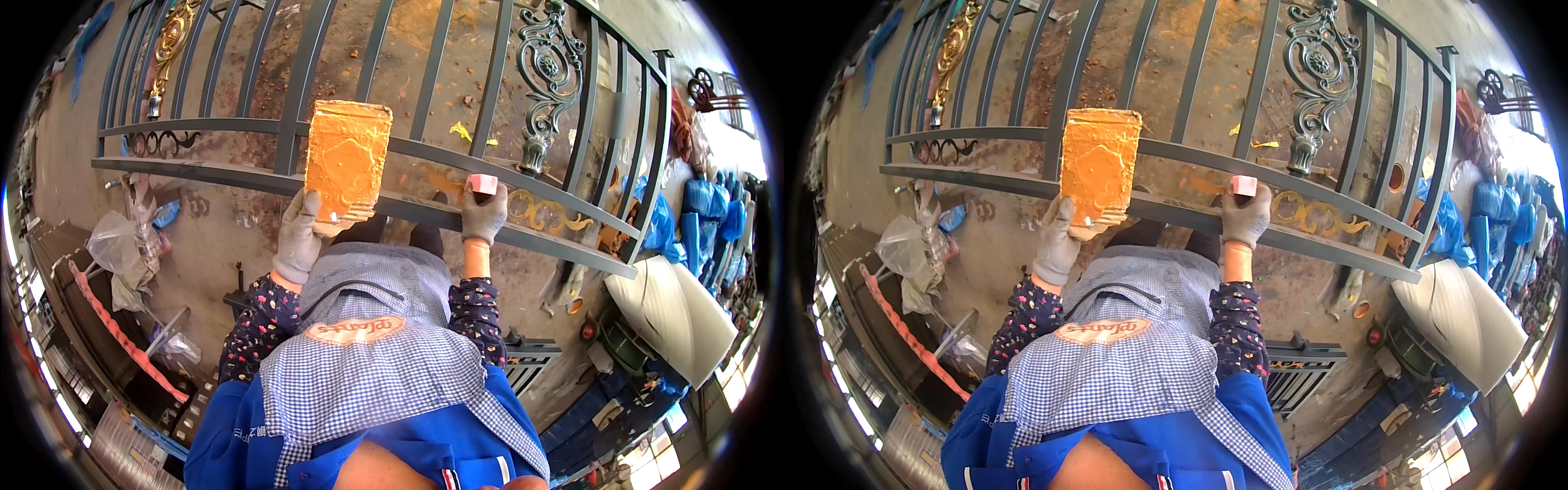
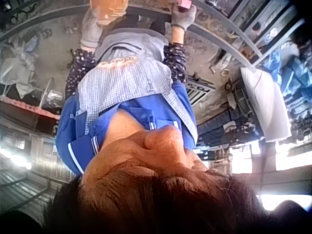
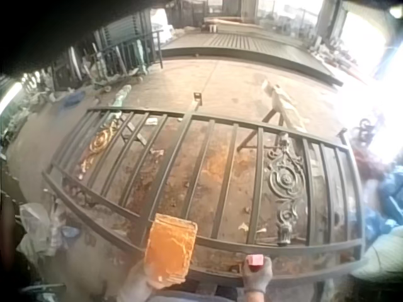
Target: The person applies gold leaf to the ornate scrollwork of a metal gate using a pink sponge. They hold a stack of gold leaf sheets in one hand and carefully dab the sponge onto the decorative elements to transfer the gold material.
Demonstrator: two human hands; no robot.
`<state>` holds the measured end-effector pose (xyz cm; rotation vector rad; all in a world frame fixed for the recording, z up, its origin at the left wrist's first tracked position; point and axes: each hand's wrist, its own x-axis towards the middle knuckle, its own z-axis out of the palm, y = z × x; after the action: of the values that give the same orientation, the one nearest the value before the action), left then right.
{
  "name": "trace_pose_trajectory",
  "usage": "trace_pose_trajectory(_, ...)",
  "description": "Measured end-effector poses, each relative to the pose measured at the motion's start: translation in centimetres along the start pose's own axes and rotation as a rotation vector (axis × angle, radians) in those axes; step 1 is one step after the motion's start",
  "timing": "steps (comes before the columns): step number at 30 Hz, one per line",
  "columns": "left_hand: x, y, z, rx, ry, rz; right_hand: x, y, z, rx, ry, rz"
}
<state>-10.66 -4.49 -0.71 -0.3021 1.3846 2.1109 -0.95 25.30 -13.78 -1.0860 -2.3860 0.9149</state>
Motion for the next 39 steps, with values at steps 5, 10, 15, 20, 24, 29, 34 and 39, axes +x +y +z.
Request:
trace_pose_trajectory(5, 0.2, -0.4, -0.9, 0.007, 0.014, -0.007, 1.4, 1.1, -2.8, 0.047, 0.079, 0.191)
trace_pose_trajectory(10, 0.0, -0.1, -0.2, -0.019, -0.007, 0.000, 0.4, -0.4, -1.4, -0.012, 0.015, 0.096)
trace_pose_trajectory(15, -0.2, -0.4, 0.1, -0.085, -0.030, 0.027, -1.2, -1.4, -1.3, -0.104, -0.216, -0.078)
trace_pose_trajectory(20, -0.8, -0.4, 1.3, -0.094, 0.015, 0.030, 0.3, 0.5, -5.0, -0.190, -0.234, -0.084)
trace_pose_trajectory(24, -1.5, -1.3, 1.9, -0.080, 0.034, 0.029, 2.7, 3.1, -7.2, -0.133, -0.186, -0.072)
trace_pose_trajectory(29, -2.5, -3.4, 2.8, -0.076, 0.077, 0.041, 3.2, 2.7, -6.7, -0.207, -0.235, -0.093)
trace_pose_trajectory(34, -3.5, -4.2, 4.0, -0.113, 0.095, 0.090, 3.5, 3.6, -9.2, -0.380, -0.339, -0.073)
trace_pose_trajectory(39, -4.7, -5.7, 6.1, -0.139, 0.134, 0.103, 4.7, 3.7, -8.2, -0.266, -0.363, -0.174)
